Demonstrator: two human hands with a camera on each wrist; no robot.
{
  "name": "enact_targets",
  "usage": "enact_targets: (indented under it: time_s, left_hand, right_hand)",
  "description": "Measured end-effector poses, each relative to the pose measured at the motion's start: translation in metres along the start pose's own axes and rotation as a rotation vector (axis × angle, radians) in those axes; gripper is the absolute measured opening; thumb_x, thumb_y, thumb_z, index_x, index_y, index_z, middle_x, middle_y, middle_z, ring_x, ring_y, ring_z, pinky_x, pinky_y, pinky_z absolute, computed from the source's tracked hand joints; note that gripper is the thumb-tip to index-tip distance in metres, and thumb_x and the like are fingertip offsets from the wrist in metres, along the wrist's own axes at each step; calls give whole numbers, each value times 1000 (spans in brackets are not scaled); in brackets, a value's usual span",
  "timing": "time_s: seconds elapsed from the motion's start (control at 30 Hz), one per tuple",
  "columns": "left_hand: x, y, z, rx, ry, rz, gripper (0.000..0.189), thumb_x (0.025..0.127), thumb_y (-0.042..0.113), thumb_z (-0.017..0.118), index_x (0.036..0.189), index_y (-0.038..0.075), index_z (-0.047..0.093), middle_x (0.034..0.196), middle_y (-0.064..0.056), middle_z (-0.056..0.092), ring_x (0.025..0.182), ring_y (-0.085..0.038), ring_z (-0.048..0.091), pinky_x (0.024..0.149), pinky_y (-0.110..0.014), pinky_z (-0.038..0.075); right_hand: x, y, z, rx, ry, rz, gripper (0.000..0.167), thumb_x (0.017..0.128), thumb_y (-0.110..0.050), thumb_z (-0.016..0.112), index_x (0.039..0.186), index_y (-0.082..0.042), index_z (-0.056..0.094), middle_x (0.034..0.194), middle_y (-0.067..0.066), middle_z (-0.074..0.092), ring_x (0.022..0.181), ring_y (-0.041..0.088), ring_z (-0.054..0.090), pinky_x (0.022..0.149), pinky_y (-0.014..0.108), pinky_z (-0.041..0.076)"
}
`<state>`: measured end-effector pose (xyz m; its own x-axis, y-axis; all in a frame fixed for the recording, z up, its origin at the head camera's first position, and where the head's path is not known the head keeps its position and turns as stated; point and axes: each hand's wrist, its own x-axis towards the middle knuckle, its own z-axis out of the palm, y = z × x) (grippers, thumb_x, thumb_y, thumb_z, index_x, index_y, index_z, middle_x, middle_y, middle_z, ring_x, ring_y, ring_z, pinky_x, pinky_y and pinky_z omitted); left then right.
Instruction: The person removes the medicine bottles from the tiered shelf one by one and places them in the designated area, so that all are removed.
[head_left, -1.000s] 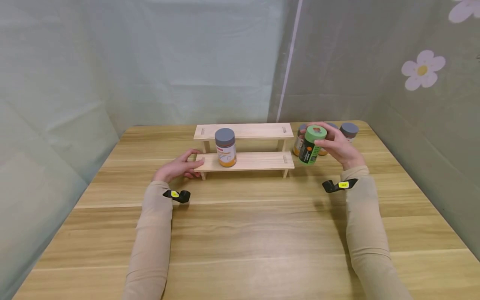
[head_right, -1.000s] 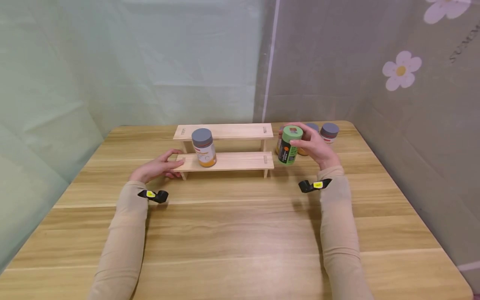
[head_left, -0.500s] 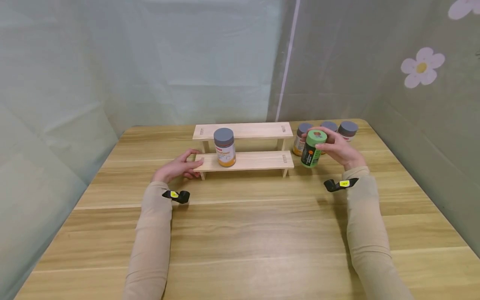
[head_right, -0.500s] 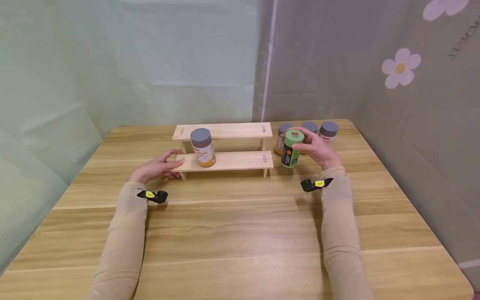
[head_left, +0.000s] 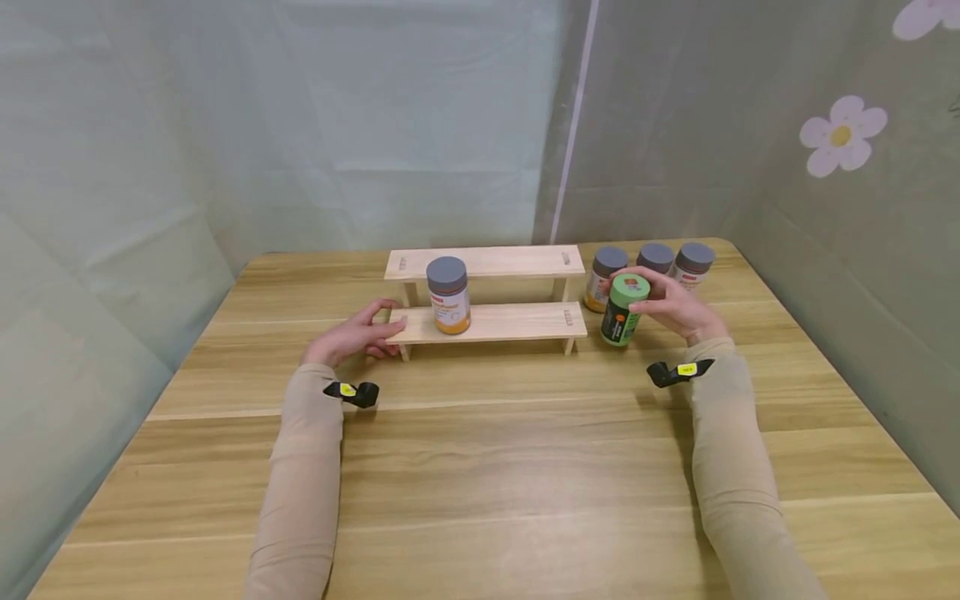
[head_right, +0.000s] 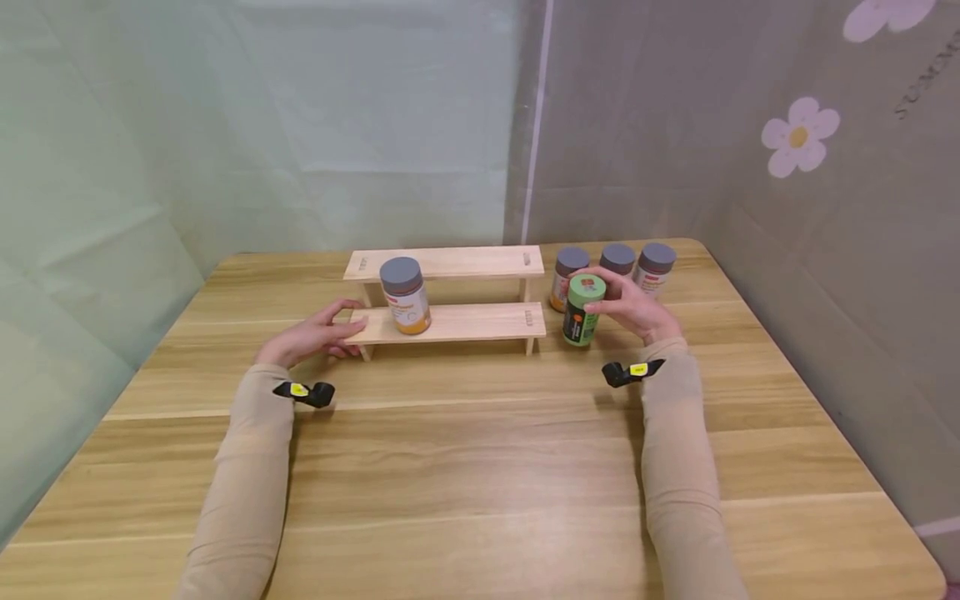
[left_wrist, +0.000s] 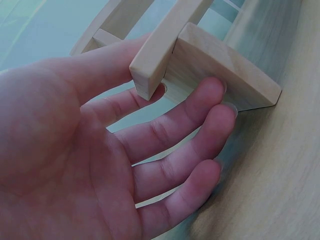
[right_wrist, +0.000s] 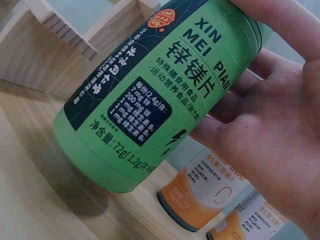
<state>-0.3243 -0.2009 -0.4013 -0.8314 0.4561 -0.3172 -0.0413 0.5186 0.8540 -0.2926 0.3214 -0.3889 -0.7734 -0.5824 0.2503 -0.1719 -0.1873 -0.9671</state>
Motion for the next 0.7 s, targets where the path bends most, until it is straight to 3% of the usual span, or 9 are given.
enact_targets:
  time_s: [0.33, 0.7]
  left_hand:
    - [-1, 1, 1, -12, 2, -2, 64, 100, 40, 51, 148, 13, 19, 102, -11, 67, 86, -15, 66, 77, -27, 52]
    - [-1, 1, 1, 1, 10, -10, 62, 100, 41, 50, 147, 14, 20, 104, -12, 67, 87, -16, 66, 79, -27, 52]
  right_hand:
    - [-1, 10, 0, 19, 38, 24, 50, 90, 18, 48, 127, -15, 56, 121, -3, 63, 110, 6, 59, 93, 20, 47]
    - [-2, 14, 0, 37, 51, 17, 52, 90, 19, 47, 128, -16, 55, 120, -4, 61, 109, 6, 58, 93, 20, 47]
